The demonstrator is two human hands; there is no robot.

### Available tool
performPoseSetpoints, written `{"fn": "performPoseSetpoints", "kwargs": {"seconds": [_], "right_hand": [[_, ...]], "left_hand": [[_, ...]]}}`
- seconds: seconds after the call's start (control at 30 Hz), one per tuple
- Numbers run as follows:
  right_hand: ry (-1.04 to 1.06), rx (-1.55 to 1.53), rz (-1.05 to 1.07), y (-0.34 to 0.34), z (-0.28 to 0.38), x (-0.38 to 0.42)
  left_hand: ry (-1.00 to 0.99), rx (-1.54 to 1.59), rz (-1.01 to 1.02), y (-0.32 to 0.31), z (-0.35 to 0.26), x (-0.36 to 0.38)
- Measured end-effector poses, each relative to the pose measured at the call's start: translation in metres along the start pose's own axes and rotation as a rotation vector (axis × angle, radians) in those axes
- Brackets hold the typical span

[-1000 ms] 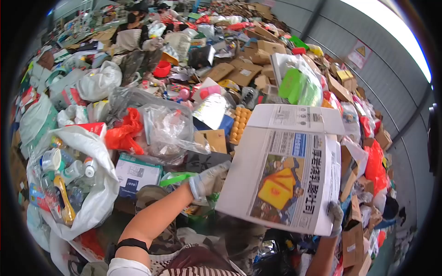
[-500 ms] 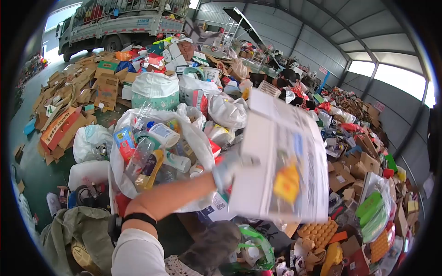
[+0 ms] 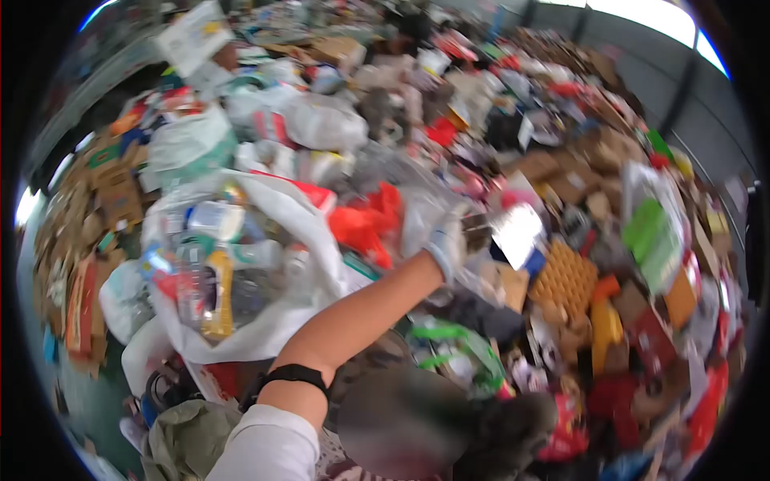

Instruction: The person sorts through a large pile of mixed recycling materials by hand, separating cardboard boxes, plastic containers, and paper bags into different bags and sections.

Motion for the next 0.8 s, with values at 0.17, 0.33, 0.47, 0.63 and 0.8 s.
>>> {"fn": "performPoseSetpoints", "kwargs": {"seconds": [0.17,0.33,0.47,0.63,0.8], "right_hand": [[0.173,-0.076,-0.084,-0.04,0.098,-0.005],[0.104,-0.111,-0.06,-0.035,0.154,-0.11],[0.419,0.412,-0.475,-0.045,0.202,-0.225],[0.852,0.655,-0.714,-0.117,0.305,-0.297],[0.963,0.692,-0.737,-0.18,0.436,-0.354]], "left_hand": [[0.354,-0.152,0.015,0.024,0.105,0.061],[0.365,-0.253,-0.025,0.019,0.121,0.051],[0.357,-0.361,-0.084,0.042,0.144,0.029],[0.44,-0.509,-0.058,0.028,0.152,0.03],[0.54,-0.482,-0.089,0.037,0.158,0.031]]}}
Point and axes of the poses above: each hand's wrist, its own x-axis away from the middle knuckle, its own y-axis out of the back of the hand, z = x × y, the point moved 2 cm from there along -x, towards the middle knuckle, and after that the axes turned 10 degrees about -y, right-handed, at the moved point
